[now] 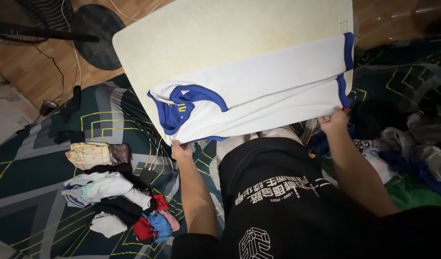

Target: The recorder folds a blue and white jersey on a small table and then proceeds to button up a red and black varsity jacket.

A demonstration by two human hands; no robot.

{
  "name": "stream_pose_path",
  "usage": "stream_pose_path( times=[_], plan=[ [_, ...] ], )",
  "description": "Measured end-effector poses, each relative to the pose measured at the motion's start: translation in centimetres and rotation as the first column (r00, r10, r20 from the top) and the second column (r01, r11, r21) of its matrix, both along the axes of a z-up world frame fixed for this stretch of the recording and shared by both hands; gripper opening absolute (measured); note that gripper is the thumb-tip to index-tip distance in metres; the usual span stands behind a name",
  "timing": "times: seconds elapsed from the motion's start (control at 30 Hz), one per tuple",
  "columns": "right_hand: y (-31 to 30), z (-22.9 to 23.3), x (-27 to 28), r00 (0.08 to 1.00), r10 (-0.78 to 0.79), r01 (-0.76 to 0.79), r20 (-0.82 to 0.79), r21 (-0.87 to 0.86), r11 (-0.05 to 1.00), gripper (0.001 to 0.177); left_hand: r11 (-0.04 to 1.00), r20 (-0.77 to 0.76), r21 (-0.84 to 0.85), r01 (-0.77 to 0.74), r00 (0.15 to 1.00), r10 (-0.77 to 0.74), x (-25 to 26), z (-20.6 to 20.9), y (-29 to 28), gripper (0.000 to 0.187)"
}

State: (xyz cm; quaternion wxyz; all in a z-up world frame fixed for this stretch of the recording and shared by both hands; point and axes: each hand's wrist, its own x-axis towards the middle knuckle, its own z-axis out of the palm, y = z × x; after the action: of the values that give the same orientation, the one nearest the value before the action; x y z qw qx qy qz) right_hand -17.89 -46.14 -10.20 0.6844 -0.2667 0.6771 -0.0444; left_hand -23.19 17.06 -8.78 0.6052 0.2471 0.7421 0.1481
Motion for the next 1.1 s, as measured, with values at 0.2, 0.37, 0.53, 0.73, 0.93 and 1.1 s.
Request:
stream_pose_path(
  times=[0.2,0.37,0.53,0.73,0.93,1.1],
  plan=[
    [0.7,0.5,-1.3,0.999,-0.035,0.035,-0.036,-0.004,0.999,0.036,0.982,-0.076,0.118,0.145,0.988,-0.137,-0.8,-0.8,0.5,0.030],
    [2.9,4.3,-1.5,0.982,0.055,-0.072,-0.181,-0.086,0.994,0.036,0.979,0.045,0.159,0.126,0.990,-0.135,-1.1,-0.4,0.6,0.014],
    [2.3,3.0,-5.7,0.955,-0.024,-0.017,-0.295,-0.138,0.990,0.032,0.959,0.034,0.266,0.097,0.993,-0.110,0.7,2.3,-1.8,0.039],
    [3.3,3.8,-6.4,0.927,-0.028,-0.016,-0.374,-0.113,0.993,0.035,0.956,-0.069,0.068,0.286,0.957,-0.282,-2.9,-0.3,-6.0,0.044],
    [1.8,1.6,-8.6,0.906,-0.038,-0.029,-0.421,-0.153,0.988,0.036,0.841,0.321,-0.317,0.439,0.884,-0.341,-5.8,-3.3,-12.6,0.058],
    [-1.4,-4.0,-11.7,0.958,-0.049,0.036,-0.283,-0.049,0.998,0.039,0.834,0.482,-0.289,0.470,0.824,-0.298,-4.9,-4.9,-14.0,0.062]
  ],
)
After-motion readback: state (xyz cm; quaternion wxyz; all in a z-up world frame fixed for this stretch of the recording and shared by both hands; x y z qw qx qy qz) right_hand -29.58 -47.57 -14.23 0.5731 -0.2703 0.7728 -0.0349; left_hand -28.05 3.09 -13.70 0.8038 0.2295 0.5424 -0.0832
